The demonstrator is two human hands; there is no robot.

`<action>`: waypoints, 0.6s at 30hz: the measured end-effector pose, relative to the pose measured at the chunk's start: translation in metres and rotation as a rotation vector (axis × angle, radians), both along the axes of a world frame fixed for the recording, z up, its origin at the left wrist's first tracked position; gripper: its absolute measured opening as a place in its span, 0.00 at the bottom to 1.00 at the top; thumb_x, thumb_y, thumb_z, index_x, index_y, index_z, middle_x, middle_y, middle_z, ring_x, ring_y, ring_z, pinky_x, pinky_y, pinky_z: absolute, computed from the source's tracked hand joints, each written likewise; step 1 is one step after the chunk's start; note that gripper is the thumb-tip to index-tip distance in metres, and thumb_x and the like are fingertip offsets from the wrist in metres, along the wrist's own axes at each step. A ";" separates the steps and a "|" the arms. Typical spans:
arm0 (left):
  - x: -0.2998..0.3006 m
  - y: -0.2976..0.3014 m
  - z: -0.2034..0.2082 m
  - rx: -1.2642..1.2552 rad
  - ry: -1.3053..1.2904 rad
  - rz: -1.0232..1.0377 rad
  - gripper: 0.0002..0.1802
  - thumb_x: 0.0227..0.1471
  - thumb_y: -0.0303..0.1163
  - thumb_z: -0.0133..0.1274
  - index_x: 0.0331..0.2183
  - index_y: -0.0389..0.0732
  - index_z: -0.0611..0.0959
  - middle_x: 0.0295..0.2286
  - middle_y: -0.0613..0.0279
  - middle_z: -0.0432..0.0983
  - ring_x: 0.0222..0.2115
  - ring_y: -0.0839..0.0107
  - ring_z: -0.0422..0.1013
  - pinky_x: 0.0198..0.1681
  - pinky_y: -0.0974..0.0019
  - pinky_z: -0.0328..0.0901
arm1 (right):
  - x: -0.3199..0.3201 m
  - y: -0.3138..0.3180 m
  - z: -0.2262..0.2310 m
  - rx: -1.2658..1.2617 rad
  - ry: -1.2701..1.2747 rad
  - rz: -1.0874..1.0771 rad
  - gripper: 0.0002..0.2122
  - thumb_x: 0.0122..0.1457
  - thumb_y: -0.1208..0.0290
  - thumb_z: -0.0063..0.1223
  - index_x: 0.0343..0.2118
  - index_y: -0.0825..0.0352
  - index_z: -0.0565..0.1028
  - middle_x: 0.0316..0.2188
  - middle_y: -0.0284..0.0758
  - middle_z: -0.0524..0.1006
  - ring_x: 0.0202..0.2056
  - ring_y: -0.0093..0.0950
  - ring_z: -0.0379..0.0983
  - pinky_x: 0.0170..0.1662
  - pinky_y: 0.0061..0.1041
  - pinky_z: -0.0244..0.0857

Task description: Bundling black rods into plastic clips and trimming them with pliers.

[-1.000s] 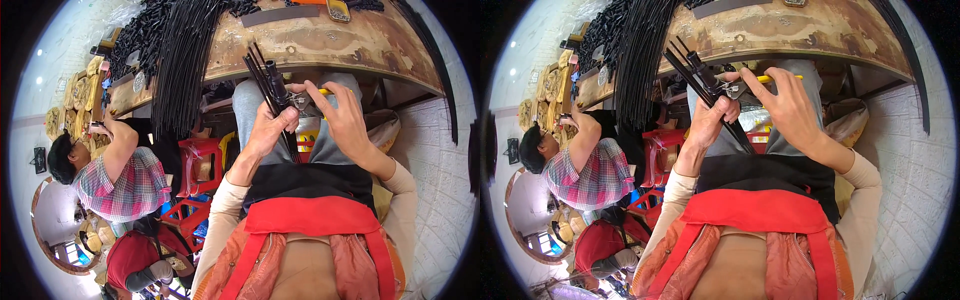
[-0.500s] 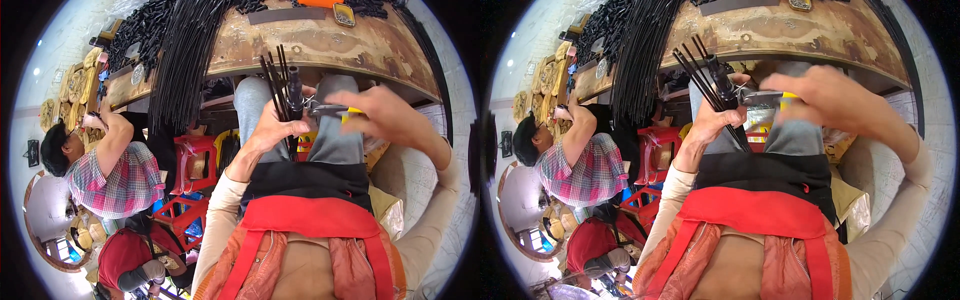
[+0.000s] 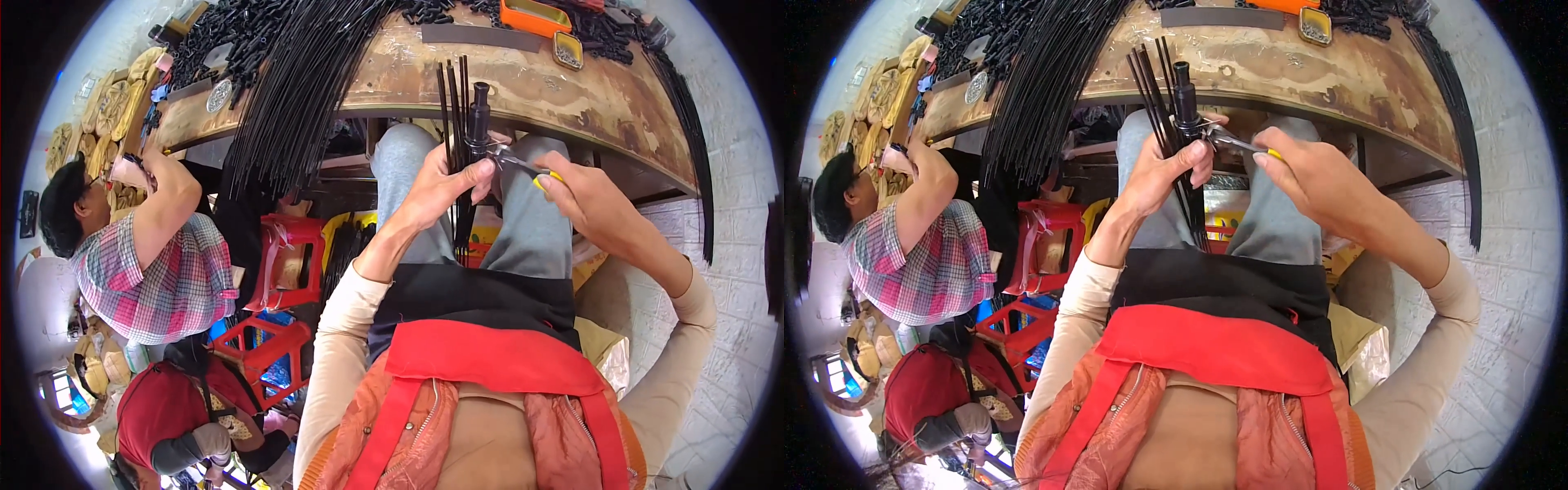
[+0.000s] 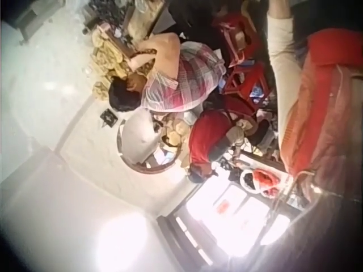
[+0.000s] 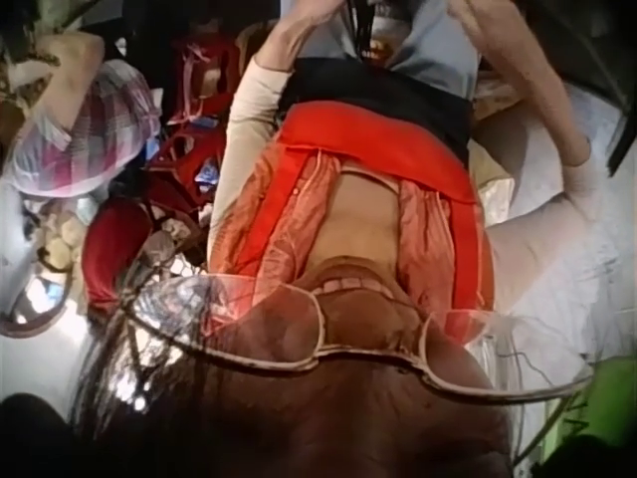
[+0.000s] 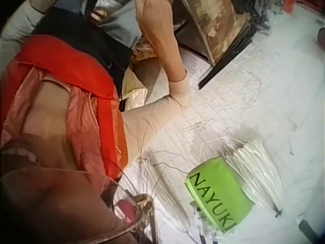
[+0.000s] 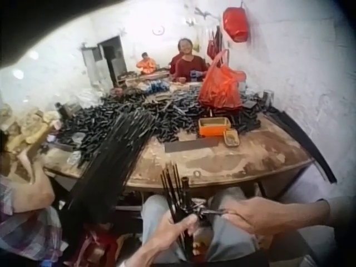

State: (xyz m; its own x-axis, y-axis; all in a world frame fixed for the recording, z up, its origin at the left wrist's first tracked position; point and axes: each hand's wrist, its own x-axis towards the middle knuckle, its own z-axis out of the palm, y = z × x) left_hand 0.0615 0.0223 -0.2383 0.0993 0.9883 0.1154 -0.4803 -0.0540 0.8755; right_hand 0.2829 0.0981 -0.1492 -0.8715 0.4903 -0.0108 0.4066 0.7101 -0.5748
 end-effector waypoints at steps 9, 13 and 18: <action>-0.002 0.003 -0.002 -0.002 0.067 -0.024 0.28 0.55 0.41 0.57 0.49 0.30 0.74 0.19 0.66 0.69 0.19 0.76 0.67 0.26 0.73 0.62 | 0.003 -0.009 -0.029 -0.807 0.123 -0.103 0.18 0.69 0.56 0.32 0.47 0.69 0.63 0.24 0.36 0.73 0.19 0.22 0.70 0.24 0.18 0.62; -0.002 0.000 0.003 -0.006 0.066 -0.022 0.24 0.55 0.39 0.57 0.46 0.31 0.76 0.20 0.63 0.74 0.20 0.75 0.70 0.28 0.72 0.64 | 0.005 -0.023 -0.046 -0.858 0.250 -0.143 0.20 0.69 0.54 0.33 0.48 0.69 0.63 0.26 0.37 0.73 0.20 0.23 0.70 0.26 0.19 0.62; -0.003 0.000 0.005 -0.029 0.135 -0.034 0.18 0.55 0.33 0.57 0.44 0.32 0.78 0.18 0.65 0.71 0.19 0.77 0.66 0.26 0.72 0.61 | -0.001 -0.048 -0.079 -0.752 0.462 -0.206 0.20 0.69 0.55 0.33 0.49 0.70 0.62 0.29 0.38 0.73 0.23 0.23 0.69 0.28 0.20 0.63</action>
State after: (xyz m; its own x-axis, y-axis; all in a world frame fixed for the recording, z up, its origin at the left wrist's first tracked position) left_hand 0.0587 0.0228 -0.2333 0.1453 0.9869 0.0698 -0.3595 -0.0131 0.9330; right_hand 0.2817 0.0496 -0.2279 -0.7645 0.6416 -0.0622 0.0979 0.0202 -0.9950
